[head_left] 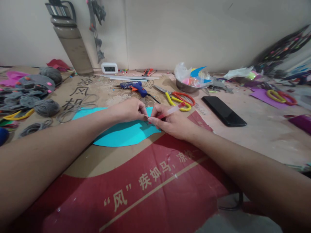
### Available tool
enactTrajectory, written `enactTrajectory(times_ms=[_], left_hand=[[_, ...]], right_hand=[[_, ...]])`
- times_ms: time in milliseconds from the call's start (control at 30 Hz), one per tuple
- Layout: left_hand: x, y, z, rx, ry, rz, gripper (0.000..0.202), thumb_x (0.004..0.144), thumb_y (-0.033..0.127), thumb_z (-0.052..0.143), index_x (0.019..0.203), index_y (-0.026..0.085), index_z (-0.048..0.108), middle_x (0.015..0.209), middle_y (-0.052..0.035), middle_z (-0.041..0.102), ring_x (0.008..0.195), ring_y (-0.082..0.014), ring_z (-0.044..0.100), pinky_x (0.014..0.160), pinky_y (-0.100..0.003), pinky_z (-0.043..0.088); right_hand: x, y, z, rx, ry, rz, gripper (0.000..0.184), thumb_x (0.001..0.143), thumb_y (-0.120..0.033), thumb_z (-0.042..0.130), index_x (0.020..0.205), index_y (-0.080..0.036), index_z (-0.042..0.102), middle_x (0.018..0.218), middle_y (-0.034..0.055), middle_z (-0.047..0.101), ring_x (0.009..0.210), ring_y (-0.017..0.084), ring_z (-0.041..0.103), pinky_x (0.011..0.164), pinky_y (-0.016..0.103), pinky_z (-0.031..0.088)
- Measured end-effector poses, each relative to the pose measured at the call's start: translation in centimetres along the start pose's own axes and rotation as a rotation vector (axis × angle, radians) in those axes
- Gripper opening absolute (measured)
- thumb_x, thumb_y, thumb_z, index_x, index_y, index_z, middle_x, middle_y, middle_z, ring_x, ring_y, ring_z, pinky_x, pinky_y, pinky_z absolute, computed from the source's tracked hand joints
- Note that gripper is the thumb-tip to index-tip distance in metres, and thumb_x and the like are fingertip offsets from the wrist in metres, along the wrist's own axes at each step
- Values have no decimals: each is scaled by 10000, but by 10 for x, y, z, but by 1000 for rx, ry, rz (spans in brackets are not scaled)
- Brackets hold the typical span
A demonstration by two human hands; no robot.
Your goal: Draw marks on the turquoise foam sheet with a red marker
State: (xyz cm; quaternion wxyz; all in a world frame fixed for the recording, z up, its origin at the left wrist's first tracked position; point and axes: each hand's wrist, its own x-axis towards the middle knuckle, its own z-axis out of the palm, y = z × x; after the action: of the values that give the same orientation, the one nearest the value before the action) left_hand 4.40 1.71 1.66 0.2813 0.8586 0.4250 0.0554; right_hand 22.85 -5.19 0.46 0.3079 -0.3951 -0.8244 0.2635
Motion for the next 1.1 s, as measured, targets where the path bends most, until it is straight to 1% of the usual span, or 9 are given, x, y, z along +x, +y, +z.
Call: enactTrajectory(times_ms=[200, 300, 533, 733, 900, 1100], left_hand=[[-1, 2, 1, 39, 24, -23, 220, 659, 368, 648, 760, 175, 682, 643, 25, 629, 602, -123, 524, 569, -221, 352], [-1, 3, 1, 39, 30, -24, 207, 660, 363, 660, 755, 181, 687, 644, 22, 633, 609, -131, 530, 562, -227, 348], [0, 2, 1, 14, 42, -11, 191, 643, 359, 673, 719, 183, 673, 622, 34, 626, 580, -113, 514, 528, -215, 325], [-1, 2, 0, 8, 24, -14, 213, 656, 367, 665, 733, 169, 668, 628, 30, 625, 575, -104, 509, 541, -213, 326], [1, -1, 1, 13, 27, 26, 219, 661, 383, 651, 727, 174, 663, 636, 29, 630, 586, -103, 511, 540, -210, 325], [1, -1, 1, -18, 14, -1, 204, 660, 368, 674, 729, 176, 664, 647, 15, 624, 609, -128, 529, 573, -238, 344]], right_hand=[[-1, -1, -1, 4, -17, 8, 188, 879, -339, 539, 774, -185, 522, 692, -15, 512, 676, 128, 474, 632, 269, 368], [-1, -3, -2, 7, -27, 12, 178, 881, -331, 537, 779, -186, 527, 697, -13, 518, 680, 131, 476, 634, 272, 370], [-1, -3, -3, 13, -41, 4, 159, 885, -303, 539, 779, -185, 532, 700, -14, 519, 673, 125, 467, 635, 272, 371], [-1, -3, -3, 14, -37, 0, 162, 884, -305, 543, 776, -184, 536, 693, -15, 519, 673, 128, 467, 638, 279, 372], [-1, -4, -3, -3, -28, 4, 163, 883, -300, 540, 763, -189, 531, 678, -16, 518, 665, 127, 466, 624, 275, 373], [-1, -4, -3, -11, -20, 9, 178, 877, -307, 547, 739, -196, 529, 654, -21, 505, 640, 124, 466, 608, 277, 375]])
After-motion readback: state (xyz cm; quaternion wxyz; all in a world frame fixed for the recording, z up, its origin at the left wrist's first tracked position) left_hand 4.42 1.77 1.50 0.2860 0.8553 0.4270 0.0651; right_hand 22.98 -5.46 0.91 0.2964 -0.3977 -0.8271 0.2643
